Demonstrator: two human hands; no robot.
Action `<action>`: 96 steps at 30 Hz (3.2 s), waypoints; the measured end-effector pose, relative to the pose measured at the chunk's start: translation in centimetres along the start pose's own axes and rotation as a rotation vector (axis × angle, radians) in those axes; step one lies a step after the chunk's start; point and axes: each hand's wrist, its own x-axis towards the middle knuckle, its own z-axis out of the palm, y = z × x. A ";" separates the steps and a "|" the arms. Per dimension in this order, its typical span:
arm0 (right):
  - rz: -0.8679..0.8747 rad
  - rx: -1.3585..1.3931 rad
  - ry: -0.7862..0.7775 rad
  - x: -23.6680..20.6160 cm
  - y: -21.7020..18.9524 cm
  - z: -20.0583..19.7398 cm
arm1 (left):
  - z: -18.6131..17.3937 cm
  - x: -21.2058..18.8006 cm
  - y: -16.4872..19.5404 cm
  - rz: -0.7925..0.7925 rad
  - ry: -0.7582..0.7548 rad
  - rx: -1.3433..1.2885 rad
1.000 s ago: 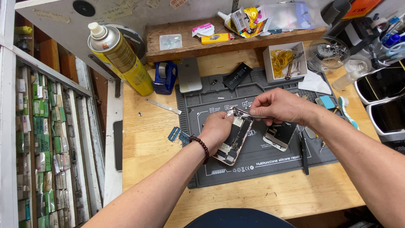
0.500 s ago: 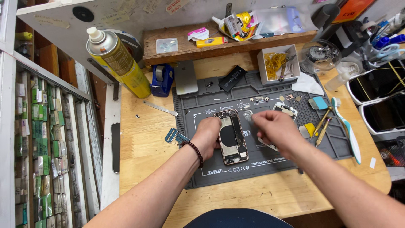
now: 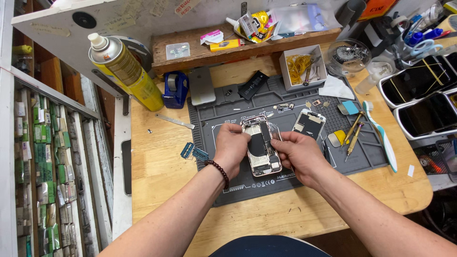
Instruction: The person uses a screwdriver and tweezers to remove screws and small components from a disassembled smartphone chassis on a workbench. The person repeatedly picks up and places down tools while manipulating internal parts of the phone.
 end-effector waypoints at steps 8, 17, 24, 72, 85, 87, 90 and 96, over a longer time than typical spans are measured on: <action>-0.164 -0.362 0.164 -0.8 0.8 -0.5 | 0.0 1.0 -1.6 0.101 0.086 0.149; -0.162 -0.519 0.190 -3.2 1.0 -0.2 | -0.1 1.0 -0.8 0.271 0.105 0.454; -0.254 -0.779 0.247 -4.3 1.3 0.1 | 0.4 0.6 0.3 0.275 0.096 0.695; -0.335 -1.038 0.146 -6.0 1.0 2.2 | -1.4 -5.3 0.1 0.544 -0.287 1.018; -0.137 -0.651 0.064 -4.0 2.7 0.8 | -1.5 -5.2 0.5 0.504 -0.289 0.983; -0.093 -0.489 0.011 -3.6 2.7 0.2 | -1.4 -5.2 0.6 0.505 -0.291 0.982; -0.040 -0.374 -0.019 -3.3 2.9 -0.5 | -1.5 -5.3 0.8 0.502 -0.299 0.980; -0.010 -0.282 -0.015 -3.0 3.3 -0.9 | -1.5 -5.5 1.0 0.488 -0.304 0.989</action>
